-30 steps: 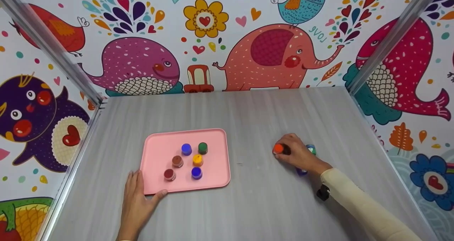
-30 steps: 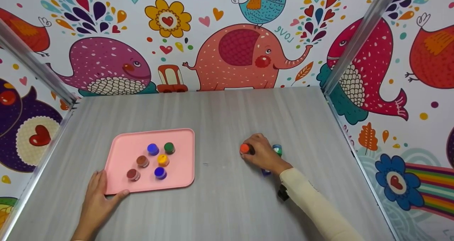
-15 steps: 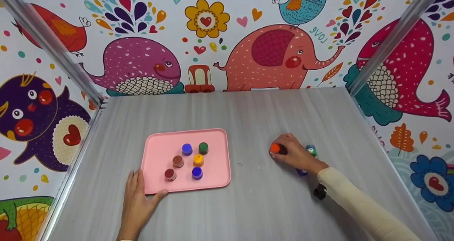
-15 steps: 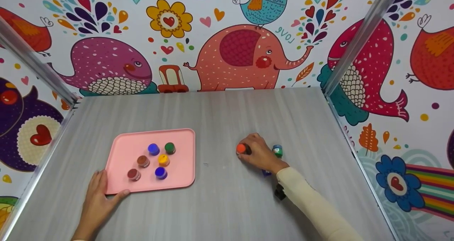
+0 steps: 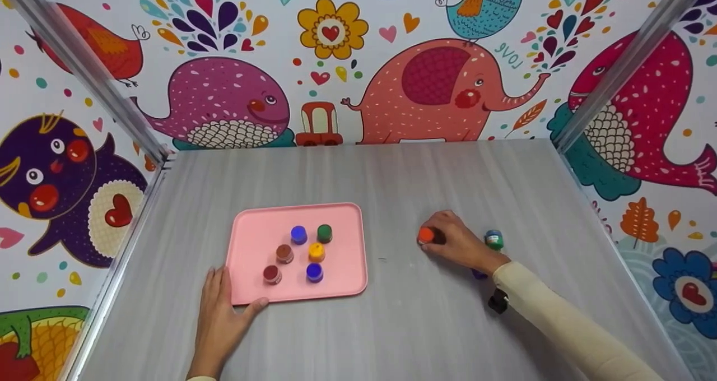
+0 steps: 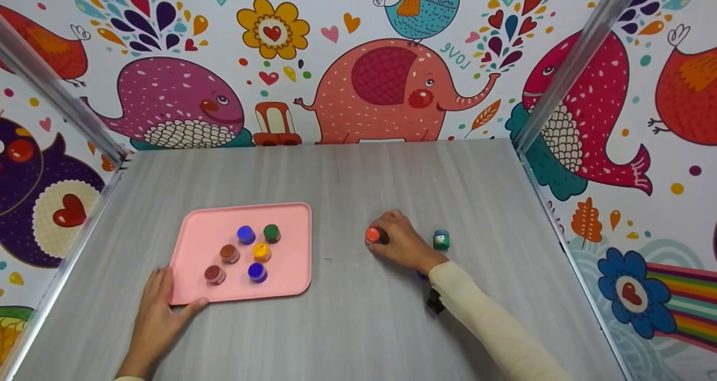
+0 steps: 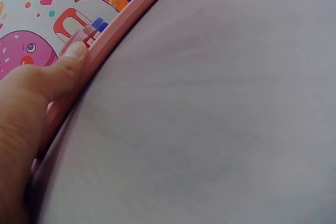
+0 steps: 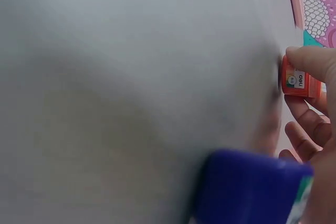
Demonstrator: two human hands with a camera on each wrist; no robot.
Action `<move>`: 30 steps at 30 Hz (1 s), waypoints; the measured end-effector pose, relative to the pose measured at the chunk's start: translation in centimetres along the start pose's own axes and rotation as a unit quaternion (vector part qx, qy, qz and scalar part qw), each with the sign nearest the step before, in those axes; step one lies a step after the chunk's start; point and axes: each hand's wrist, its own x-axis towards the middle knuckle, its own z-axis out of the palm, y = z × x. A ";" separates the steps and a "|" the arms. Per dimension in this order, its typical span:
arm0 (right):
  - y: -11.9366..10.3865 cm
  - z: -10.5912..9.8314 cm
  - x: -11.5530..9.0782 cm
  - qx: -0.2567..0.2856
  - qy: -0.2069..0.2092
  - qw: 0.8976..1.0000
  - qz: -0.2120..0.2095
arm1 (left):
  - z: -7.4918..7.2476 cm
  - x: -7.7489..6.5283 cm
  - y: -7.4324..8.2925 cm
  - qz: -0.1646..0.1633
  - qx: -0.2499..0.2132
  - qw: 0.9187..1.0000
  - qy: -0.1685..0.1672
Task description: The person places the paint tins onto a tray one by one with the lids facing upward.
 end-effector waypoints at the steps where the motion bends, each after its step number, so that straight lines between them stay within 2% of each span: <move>1: -0.1 0.1 0.1 -0.001 -0.001 1.000 -0.003 | 0.0 0.0 0.0 -0.003 0.000 1.000 -0.002; 19: -3.1 2.6 1.9 0.008 -0.044 0.999 -0.022 | 0.0 0.1 -0.1 -0.008 -0.001 1.000 -0.008; 26: -4.3 3.8 2.5 0.009 -0.050 0.998 -0.045 | 0.1 0.0 -0.2 0.016 -0.012 1.000 0.012; 30: -5.0 4.3 2.6 0.010 -0.055 0.997 -0.058 | 0.1 0.0 -0.3 0.015 -0.012 1.000 0.011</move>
